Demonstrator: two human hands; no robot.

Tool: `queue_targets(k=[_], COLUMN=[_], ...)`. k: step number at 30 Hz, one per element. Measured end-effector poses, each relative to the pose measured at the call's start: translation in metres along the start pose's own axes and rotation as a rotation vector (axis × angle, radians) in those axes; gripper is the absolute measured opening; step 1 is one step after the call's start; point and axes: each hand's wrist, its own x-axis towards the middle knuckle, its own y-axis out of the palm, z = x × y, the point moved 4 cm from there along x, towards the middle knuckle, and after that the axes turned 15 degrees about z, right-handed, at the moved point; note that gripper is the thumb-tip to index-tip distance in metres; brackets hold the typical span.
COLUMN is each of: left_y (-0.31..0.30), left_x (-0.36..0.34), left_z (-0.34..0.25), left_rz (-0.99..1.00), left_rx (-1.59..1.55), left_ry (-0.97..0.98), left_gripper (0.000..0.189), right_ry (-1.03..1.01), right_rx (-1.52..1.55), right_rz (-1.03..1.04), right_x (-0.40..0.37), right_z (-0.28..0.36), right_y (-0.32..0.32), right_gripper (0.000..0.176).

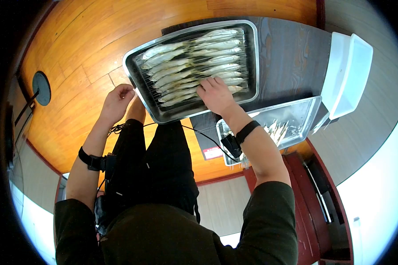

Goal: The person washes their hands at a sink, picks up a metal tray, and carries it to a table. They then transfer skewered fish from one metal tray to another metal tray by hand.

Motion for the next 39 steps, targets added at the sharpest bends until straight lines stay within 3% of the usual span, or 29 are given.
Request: queue_targets(k=[3, 6, 8, 10, 14, 15, 16, 19, 20, 27, 29, 34, 38, 39], left_y=[0.0, -0.004, -0.004, -0.007, -0.005, -0.004, -0.003, -0.003, -0.002, -0.004, -0.005, -0.006, -0.009, -0.011], left_x=[-0.002, -0.005, -0.006, -0.003, 0.005, 0.006, 0.006, 0.006, 0.006, 0.008, 0.01, 0.01, 0.005, 0.006], left_z=[0.001, -0.006, -0.009, -0.002, 0.0, -0.003, -0.005, -0.004, -0.005, -0.004, -0.008, -0.004, -0.007, -0.003], left_rz=[0.001, -0.01, -0.014, -0.018, 0.015, 0.039, 0.051, 0.076, 0.085, 0.122, 0.124, 0.112, 0.133, 0.13], left_rx=[-0.001, 0.018, 0.032, 0.051, 0.027, 0.031, 0.047, 0.08, 0.086, 0.161, 0.162, 0.156, 0.182, 0.178], left_ry=[0.001, -0.022, -0.026, -0.006, 0.061, 0.083, 0.063, 0.046, 0.045, 0.082, 0.087, 0.17, 0.118, 0.117], left_gripper=[0.028, 0.03, 0.031, 0.032, 0.029, 0.029, 0.028, 0.028, 0.028, 0.028, 0.027, 0.022, 0.029, 0.029], right_ry=[0.026, 0.146, 0.657, 0.895, 1.408, 1.51, 1.618, 1.716, 1.66, 1.608, 1.646, 1.721, 1.781, 1.801], right_rx=[-0.035, 0.124, 0.643, 0.785, 0.792, 0.723, 0.886, 1.083, 1.018, 1.305, 1.526, 1.438, 1.096, 1.389], right_rz=[0.035, -0.095, -0.371, -0.588, -0.682, -0.6, -0.628, -0.391, -0.398, -0.444, -0.426, -0.582, -0.322, -0.56], right_x=[0.002, -0.008, -0.044, -0.096, -0.216, -0.241, -0.263, -0.291, -0.279, -0.189, -0.165, -0.15, -0.154, -0.157], right_z=[0.001, 0.0, -0.013, -0.02, -0.007, -0.001, 0.005, 0.023, 0.032, 0.046, 0.044, 0.04, 0.04, 0.05], right_y=[0.002, -0.007, -0.013, 0.002, 0.051, 0.064, 0.087, 0.146, 0.141, 0.164, 0.144, 0.161, 0.15, 0.148], right_gripper=[0.018, 0.014, 0.014, 0.018, 0.022, 0.024, 0.026, 0.03, 0.03, 0.033, 0.038, 0.042, 0.034, 0.032])
